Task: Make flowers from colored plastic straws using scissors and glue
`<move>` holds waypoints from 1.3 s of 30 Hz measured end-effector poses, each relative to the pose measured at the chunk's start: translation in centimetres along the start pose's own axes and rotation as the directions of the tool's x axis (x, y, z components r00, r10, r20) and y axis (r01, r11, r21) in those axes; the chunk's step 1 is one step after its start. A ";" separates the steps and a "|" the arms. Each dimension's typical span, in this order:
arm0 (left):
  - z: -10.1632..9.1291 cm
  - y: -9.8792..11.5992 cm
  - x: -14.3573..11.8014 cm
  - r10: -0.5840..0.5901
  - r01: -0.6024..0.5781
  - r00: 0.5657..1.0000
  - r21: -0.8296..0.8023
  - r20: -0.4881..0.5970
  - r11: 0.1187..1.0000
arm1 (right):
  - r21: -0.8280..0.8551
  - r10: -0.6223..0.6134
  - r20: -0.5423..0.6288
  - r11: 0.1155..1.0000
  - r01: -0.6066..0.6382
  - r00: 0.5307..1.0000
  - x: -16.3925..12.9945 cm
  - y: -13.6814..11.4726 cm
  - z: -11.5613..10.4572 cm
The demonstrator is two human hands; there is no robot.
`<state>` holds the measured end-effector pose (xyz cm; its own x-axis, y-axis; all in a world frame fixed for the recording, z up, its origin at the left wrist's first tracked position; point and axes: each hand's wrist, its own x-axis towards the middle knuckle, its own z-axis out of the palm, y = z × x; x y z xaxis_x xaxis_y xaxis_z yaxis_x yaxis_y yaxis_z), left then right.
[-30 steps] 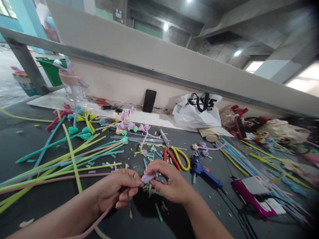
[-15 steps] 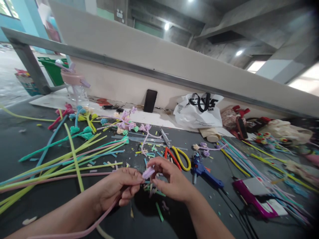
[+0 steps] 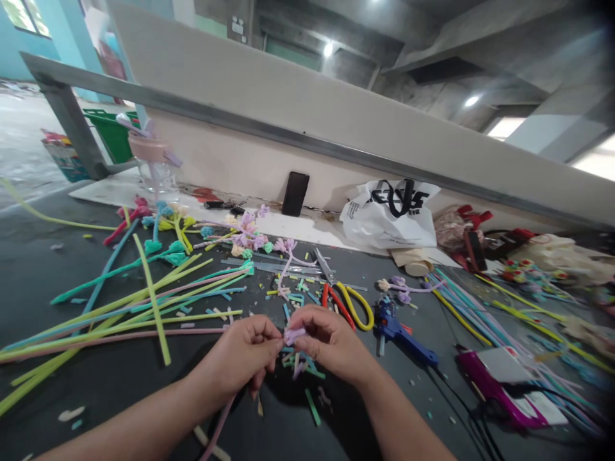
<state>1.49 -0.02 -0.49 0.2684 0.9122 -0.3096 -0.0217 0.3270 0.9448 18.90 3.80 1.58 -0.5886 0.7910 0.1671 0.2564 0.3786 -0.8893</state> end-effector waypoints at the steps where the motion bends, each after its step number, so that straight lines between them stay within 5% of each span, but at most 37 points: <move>1: 0.1 0.0 -0.1 0.002 -0.002 1.000 0.040 -0.019 0.999 | 0.009 0.004 -0.008 1.000 -0.004 1.000 0.0 0.0 0.0; 6: 0.1 0.1 -0.5 0.204 -0.148 0.972 0.368 -0.117 0.918 | 0.064 0.065 -0.065 0.996 -0.061 0.996 0.1 0.1 0.3; 10: -0.3 -0.4 -0.4 0.492 -0.366 0.870 0.609 -0.046 0.704 | 0.125 0.189 -0.046 0.975 -0.182 0.981 -0.1 0.2 0.6; 17: -0.6 -1.2 -0.5 0.567 -0.429 0.824 0.677 0.020 0.598 | 0.166 0.225 -0.025 0.962 -0.218 0.974 0.2 -0.2 1.0; 22: -0.2 -0.8 -0.5 0.490 -0.361 0.870 0.619 -0.045 0.698 | 0.129 0.138 -0.080 0.983 -0.127 0.987 0.1 -0.3 1.2; 25: 0.1 0.2 -0.7 0.241 -0.208 0.969 0.327 -0.061 0.922 | 0.105 0.045 -0.108 0.994 -0.034 0.993 -0.1 -0.3 0.9; 27: 0.0 1.0 -0.8 0.084 -0.086 0.996 0.063 0.034 0.994 | 0.087 -0.029 -0.120 0.995 0.040 0.992 -0.3 -0.3 0.6; 30: -0.4 1.8 -1.0 -0.012 0.045 0.981 -0.168 0.192 0.985 | -0.028 -0.147 -0.125 0.989 0.144 0.981 -0.4 -0.4 0.2; 33: -0.9 1.9 -1.0 -0.075 0.148 0.953 -0.233 0.294 0.961 | -0.126 -0.236 -0.106 0.967 0.222 0.966 -0.3 -0.6 -0.1; 39: -1.1 1.0 -0.6 -0.080 0.139 0.964 -0.225 0.252 0.964 | -0.152 -0.254 -0.023 0.957 0.248 0.967 -0.3 -1.0 -0.1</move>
<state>0.27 -0.01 0.52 0.5035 0.7914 -0.3468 -0.2007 0.4975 0.8439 18.92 3.24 2.46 -0.6166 0.6795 0.3975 0.2159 0.6316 -0.7447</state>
